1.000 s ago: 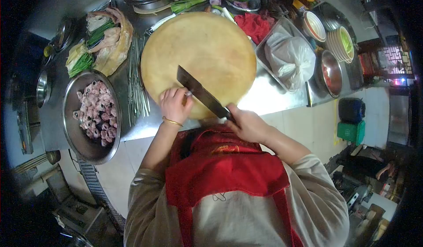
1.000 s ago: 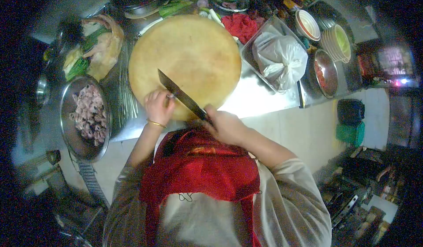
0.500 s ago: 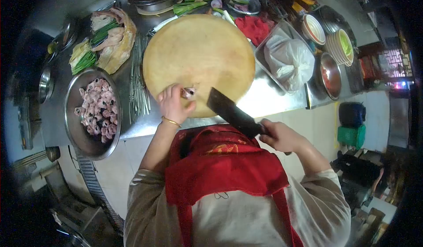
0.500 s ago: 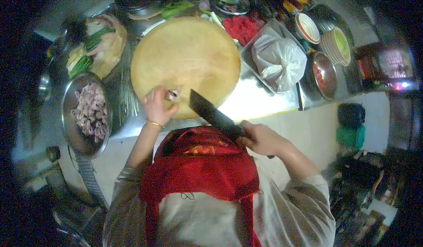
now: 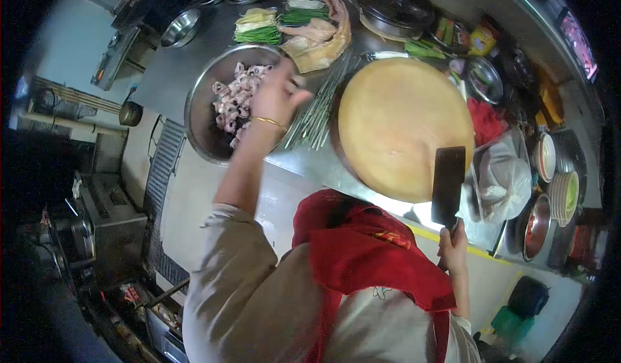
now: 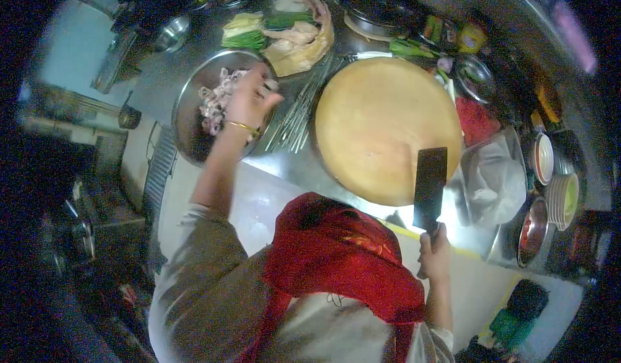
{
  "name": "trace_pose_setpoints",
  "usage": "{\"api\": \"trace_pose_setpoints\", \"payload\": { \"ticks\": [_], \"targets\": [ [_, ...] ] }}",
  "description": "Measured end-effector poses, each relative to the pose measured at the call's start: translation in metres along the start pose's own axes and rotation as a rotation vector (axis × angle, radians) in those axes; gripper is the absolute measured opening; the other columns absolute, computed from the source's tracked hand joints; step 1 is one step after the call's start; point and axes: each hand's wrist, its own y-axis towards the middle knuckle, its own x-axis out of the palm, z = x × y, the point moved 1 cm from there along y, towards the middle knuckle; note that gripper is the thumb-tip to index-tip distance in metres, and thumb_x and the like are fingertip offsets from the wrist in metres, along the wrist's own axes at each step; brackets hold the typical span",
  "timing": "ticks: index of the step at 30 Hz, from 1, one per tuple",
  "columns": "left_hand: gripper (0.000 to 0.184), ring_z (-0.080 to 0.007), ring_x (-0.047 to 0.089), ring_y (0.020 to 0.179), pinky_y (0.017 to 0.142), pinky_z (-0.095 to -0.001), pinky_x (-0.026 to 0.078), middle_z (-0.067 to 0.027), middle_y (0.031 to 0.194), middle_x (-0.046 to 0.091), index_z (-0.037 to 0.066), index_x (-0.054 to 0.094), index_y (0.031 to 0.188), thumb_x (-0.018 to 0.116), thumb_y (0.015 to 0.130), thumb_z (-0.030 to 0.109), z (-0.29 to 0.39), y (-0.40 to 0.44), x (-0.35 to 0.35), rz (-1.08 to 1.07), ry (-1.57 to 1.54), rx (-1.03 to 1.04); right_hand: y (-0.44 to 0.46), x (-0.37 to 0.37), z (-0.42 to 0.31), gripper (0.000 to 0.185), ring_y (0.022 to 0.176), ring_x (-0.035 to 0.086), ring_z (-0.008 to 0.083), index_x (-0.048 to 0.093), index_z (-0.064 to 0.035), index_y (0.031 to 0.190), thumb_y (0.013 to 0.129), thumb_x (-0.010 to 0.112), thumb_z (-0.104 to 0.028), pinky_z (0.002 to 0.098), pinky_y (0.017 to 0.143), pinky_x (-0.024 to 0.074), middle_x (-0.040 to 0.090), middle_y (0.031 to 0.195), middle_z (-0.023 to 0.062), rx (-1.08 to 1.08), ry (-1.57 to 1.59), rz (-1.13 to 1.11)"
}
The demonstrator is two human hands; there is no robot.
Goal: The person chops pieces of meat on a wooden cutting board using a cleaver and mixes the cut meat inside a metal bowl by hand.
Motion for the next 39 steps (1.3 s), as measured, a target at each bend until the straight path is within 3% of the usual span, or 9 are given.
{"api": "trace_pose_setpoints", "payload": {
  "ticks": [3,4,8,12,16,17,28,33,39],
  "targets": [
    [0.045,-0.0352,0.063,0.103,0.086,-0.0444,0.052,-0.0128,0.115,0.064,0.012,0.059,0.122,0.073,0.08,0.02,-0.135,0.001,-0.012,0.199,0.427,-0.079,0.003,-0.002,-0.006,0.022,0.049,0.05,0.0111,0.045,-0.0059,0.112,0.096,0.055,-0.016,0.028,0.043,0.0447,0.049,0.065,0.0017,0.005,0.035,-0.033],
    [0.043,-0.036,0.062,0.106,0.089,-0.0443,0.051,-0.0132,0.117,0.064,0.013,0.06,0.122,0.068,0.081,0.017,-0.163,-0.003,-0.019,-0.052,0.419,-0.142,0.005,-0.002,-0.005,0.022,0.049,0.049,0.0111,0.044,-0.0058,0.112,0.096,0.055,-0.017,0.0282,0.043,0.0448,0.049,0.065,0.0016,-0.005,0.048,-0.038],
    [0.037,-0.0338,0.063,0.107,0.093,-0.0408,0.05,-0.0136,0.113,0.067,0.014,0.065,0.117,0.061,0.08,0.011,-0.17,-0.024,-0.007,-0.448,0.468,-0.171,0.0,0.005,-0.016,0.022,0.048,0.048,0.0107,0.044,-0.0056,0.112,0.095,0.054,-0.016,0.0279,0.042,0.0439,0.049,0.066,0.0013,0.025,0.038,-0.001],
    [0.034,-0.0278,0.067,0.1,0.089,-0.0346,0.052,-0.0128,0.109,0.069,0.014,0.067,0.111,0.065,0.077,0.01,-0.188,-0.02,-0.006,-0.274,0.258,-0.303,0.004,0.002,-0.03,0.023,0.048,0.049,0.0111,0.044,-0.0051,0.112,0.096,0.054,-0.017,0.0276,0.041,0.0431,0.05,0.065,0.0024,0.015,-0.075,-0.02],
    [0.021,-0.0214,0.066,0.09,0.081,-0.0345,0.053,-0.0103,0.097,0.069,0.005,0.067,0.109,0.069,0.089,0.014,-0.167,-0.018,-0.02,-0.262,-1.351,-0.389,0.005,0.004,-0.027,0.023,0.047,0.049,0.012,0.044,-0.0042,0.112,0.096,0.054,-0.016,0.0281,0.041,0.0429,0.051,0.065,0.0039,0.002,-0.083,0.007],
    [0.025,-0.0214,0.065,0.088,0.081,-0.0369,0.054,-0.0099,0.098,0.067,0.003,0.064,0.112,0.067,0.093,0.017,-0.138,-0.02,-0.018,-0.306,-1.508,-0.177,0.004,0.006,-0.027,0.022,0.046,0.049,0.0123,0.044,-0.0041,0.112,0.096,0.054,-0.016,0.0287,0.041,0.0429,0.051,0.065,0.0041,-0.001,-0.068,0.011],
    [0.038,-0.016,0.06,0.086,0.083,-0.0338,0.049,-0.0027,0.096,0.064,0.009,0.061,0.116,0.054,0.099,0.041,-0.03,-0.031,0.044,-0.581,-2.336,-0.416,0.002,0.01,-0.025,0.024,0.058,0.06,0.028,0.044,-0.0035,0.109,0.093,0.058,-0.015,0.0406,0.054,0.0466,0.056,0.066,0.0157,-0.063,-0.22,0.062],
    [0.024,-0.0131,0.057,0.085,0.079,-0.0296,0.049,-0.0013,0.093,0.061,0.008,0.059,0.115,0.061,0.098,0.024,0.034,-0.052,0.084,-0.404,-1.787,-0.547,0.003,0.009,-0.013,0.028,0.064,0.06,0.0382,0.045,-0.0016,0.109,0.091,0.061,-0.016,0.0465,0.061,0.0468,0.059,0.071,0.0208,-0.051,-0.246,0.072],
    [0.021,-0.0254,0.066,0.089,0.086,-0.0394,0.052,-0.007,0.097,0.068,0.008,0.065,0.101,0.072,0.081,0.004,0.023,-0.089,0.172,-0.241,-0.355,0.393,-0.005,0.008,-0.034,0.03,0.066,0.058,0.0343,0.047,-0.0028,0.113,0.092,0.062,-0.017,0.0432,0.061,0.0465,0.06,0.072,0.0178,-0.227,-0.353,0.015]
  ]
}}
